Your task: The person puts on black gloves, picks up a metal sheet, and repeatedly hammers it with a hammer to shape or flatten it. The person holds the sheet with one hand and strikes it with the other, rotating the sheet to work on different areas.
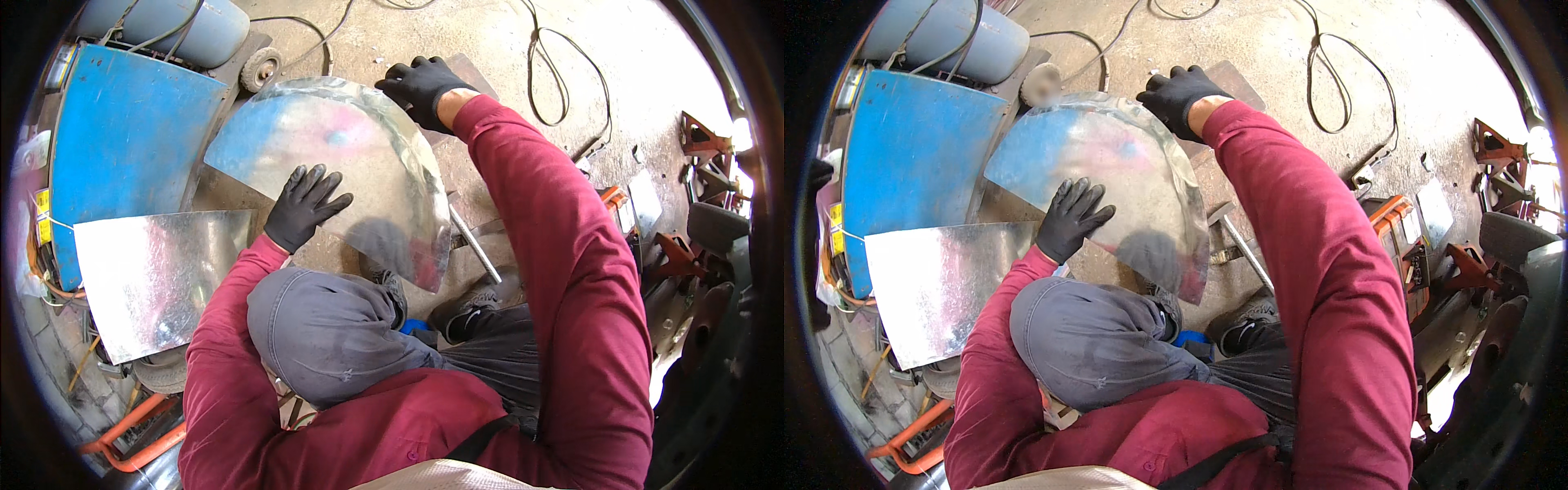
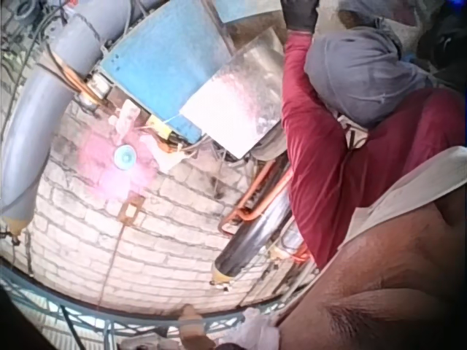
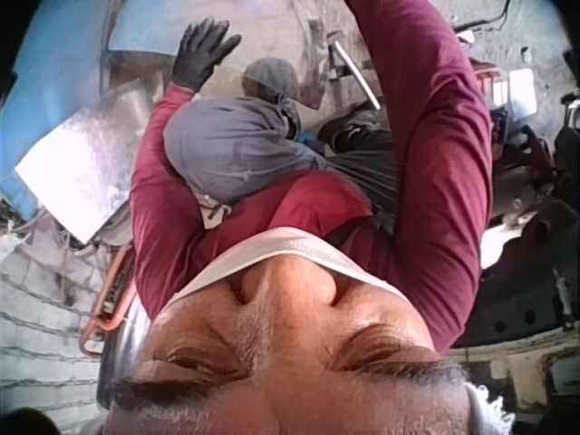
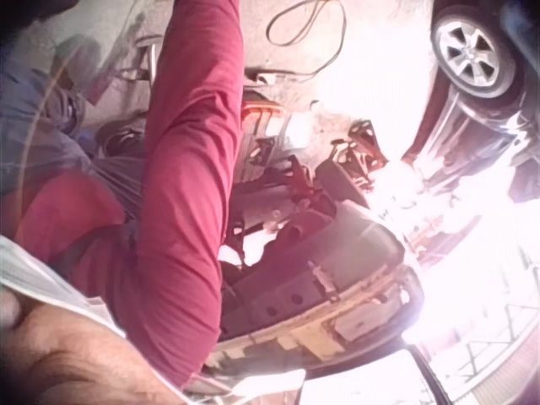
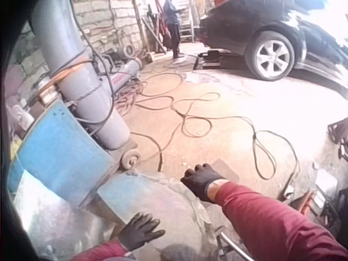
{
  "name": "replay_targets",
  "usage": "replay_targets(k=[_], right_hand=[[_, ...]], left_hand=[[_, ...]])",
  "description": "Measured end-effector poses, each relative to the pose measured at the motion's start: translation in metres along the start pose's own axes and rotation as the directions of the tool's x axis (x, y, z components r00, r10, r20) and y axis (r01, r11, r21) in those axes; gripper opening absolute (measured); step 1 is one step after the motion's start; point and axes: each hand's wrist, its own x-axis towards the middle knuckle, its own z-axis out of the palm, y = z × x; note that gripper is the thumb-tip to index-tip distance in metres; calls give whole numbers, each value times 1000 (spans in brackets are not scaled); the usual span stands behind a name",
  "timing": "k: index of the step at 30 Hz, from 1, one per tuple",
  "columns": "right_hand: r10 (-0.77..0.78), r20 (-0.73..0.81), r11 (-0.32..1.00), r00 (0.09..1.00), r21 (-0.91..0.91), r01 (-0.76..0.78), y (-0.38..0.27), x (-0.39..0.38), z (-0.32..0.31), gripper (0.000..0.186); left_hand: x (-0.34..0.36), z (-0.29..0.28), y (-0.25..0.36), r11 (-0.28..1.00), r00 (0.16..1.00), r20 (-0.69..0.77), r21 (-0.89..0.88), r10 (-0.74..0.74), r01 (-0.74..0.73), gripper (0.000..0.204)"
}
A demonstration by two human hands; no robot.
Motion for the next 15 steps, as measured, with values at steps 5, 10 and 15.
replay_targets(k=[5, 10, 15], right_hand=[[87, -27, 995, 996, -47, -88, -11, -41, 11, 39], [349, -20, 932, 937, 114, -344, -28, -118, 20, 35], [613, 52, 746, 788, 290, -599, -49, -223, 70, 54]], left_hand=[[7, -10, -7, 990, 990, -144, -138, 4, -24, 48], [22, -29, -18, 983, 977, -213, -171, 31, -69, 43], [52, -45, -17, 979, 974, -212, -166, 85, -122, 44]])
